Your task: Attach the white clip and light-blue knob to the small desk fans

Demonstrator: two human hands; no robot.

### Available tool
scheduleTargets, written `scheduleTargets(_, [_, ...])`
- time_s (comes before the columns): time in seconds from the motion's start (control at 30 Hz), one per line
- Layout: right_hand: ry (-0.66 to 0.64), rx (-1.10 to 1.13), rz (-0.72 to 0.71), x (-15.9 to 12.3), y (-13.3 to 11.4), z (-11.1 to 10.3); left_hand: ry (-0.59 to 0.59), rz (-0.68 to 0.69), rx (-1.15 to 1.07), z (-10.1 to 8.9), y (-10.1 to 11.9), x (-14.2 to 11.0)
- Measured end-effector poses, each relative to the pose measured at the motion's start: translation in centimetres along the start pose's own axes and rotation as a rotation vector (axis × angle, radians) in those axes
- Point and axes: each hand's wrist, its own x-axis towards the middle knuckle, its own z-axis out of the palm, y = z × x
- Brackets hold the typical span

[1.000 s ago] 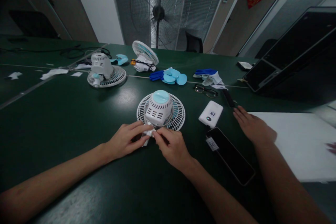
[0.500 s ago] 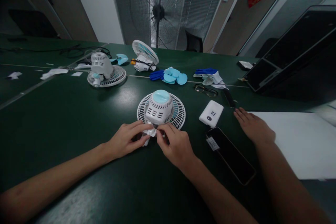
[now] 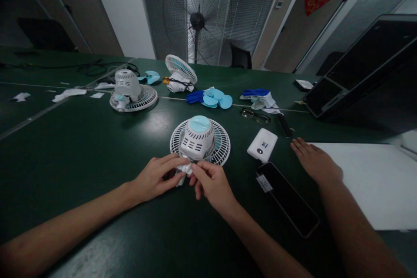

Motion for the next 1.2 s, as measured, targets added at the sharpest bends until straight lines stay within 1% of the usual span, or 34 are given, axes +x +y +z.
scheduleTargets(0.03, [-0.035, 0.065, 0.072, 0.0, 0.0, 0.1, 0.004, 0.001, 0.004, 0.0, 0.0, 0.0])
scheduleTargets(0.07, [-0.044, 0.059, 0.084, 0.0, -0.1, 0.0, 0.006, 0.001, 0.006, 0.0, 0.0, 0.0])
scheduleTargets(0.1, [-0.017, -0.016, 0.035, 0.0, -0.2, -0.2, 0.001, 0.001, 0.004, 0.1, 0.0, 0.0])
scheduleTargets(0.13, [0.033, -0.140, -0.062, -0.1, -0.3, -0.5, -0.002, 0.001, 0.000, 0.1, 0.0, 0.0])
scheduleTargets(0.2, [0.138, -0.430, -0.305, -0.3, -0.4, -1.2, 0.000, 0.000, -0.013, 0.1, -0.1, 0.1])
scheduleTargets(0.23, [0.166, -0.550, -0.410, -0.4, -0.4, -1.6, 0.004, 0.000, -0.020, 0.1, -0.1, 0.1])
scheduleTargets(0.27, [0.170, -0.636, -0.488, -0.5, -0.4, -1.9, 0.008, 0.001, -0.024, 0.2, -0.1, 0.2])
scheduleTargets(0.33, [0.139, -0.704, -0.560, -0.6, -0.2, -2.3, 0.013, 0.003, -0.031, 0.2, -0.1, 0.2])
scheduleTargets(0.5, [0.096, -0.623, -0.559, -0.4, 0.3, -2.6, 0.006, 0.005, -0.024, 0.1, -0.1, 0.1])
scheduleTargets(0.6, [0.086, -0.556, -0.531, -0.2, 0.3, -2.2, -0.007, -0.002, -0.020, 0.1, -0.1, 0.1])
scheduleTargets(0.67, [0.069, -0.417, -0.404, -0.1, 0.3, -1.7, -0.009, -0.006, -0.012, 0.1, 0.0, 0.1])
scheduleTargets(0.73, [0.027, -0.224, -0.213, 0.0, 0.3, -1.1, -0.003, -0.004, -0.008, 0.1, 0.0, 0.0])
scheduleTargets(0.77, [0.016, -0.164, -0.150, -0.1, 0.3, -0.9, 0.000, -0.004, -0.009, 0.1, 0.0, 0.0])
scheduleTargets(0.8, [0.027, -0.151, -0.134, -0.1, 0.3, -0.9, 0.002, -0.003, -0.012, 0.1, 0.0, 0.0])
scheduleTargets(0.83, [0.058, -0.191, -0.173, -0.2, 0.3, -1.1, 0.002, -0.003, -0.015, 0.1, 0.0, 0.0])
scheduleTargets(0.9, [0.123, -0.370, -0.352, -0.5, 0.2, -1.7, 0.005, -0.002, -0.020, 0.2, -0.1, 0.0])
scheduleTargets(0.97, [0.116, -0.540, -0.515, -0.7, 0.1, -2.3, 0.005, -0.002, -0.027, 0.2, -0.2, 0.0])
scheduleTargets(1.03, [0.087, -0.614, -0.583, -0.7, -0.1, -2.6, 0.003, -0.005, -0.035, 0.1, -0.2, 0.0])
scheduleTargets(1.1, [0.117, -0.587, -0.569, -0.5, -0.1, -2.3, -0.006, -0.008, -0.038, 0.1, -0.1, 0.1])
scheduleTargets(1.13, [0.138, -0.530, -0.525, -0.4, 0.0, -2.0, -0.008, -0.007, -0.035, 0.1, -0.1, 0.1])
scheduleTargets(1.2, [0.126, -0.329, -0.344, -0.1, 0.0, -1.1, -0.008, 0.006, -0.019, 0.1, 0.0, 0.2])
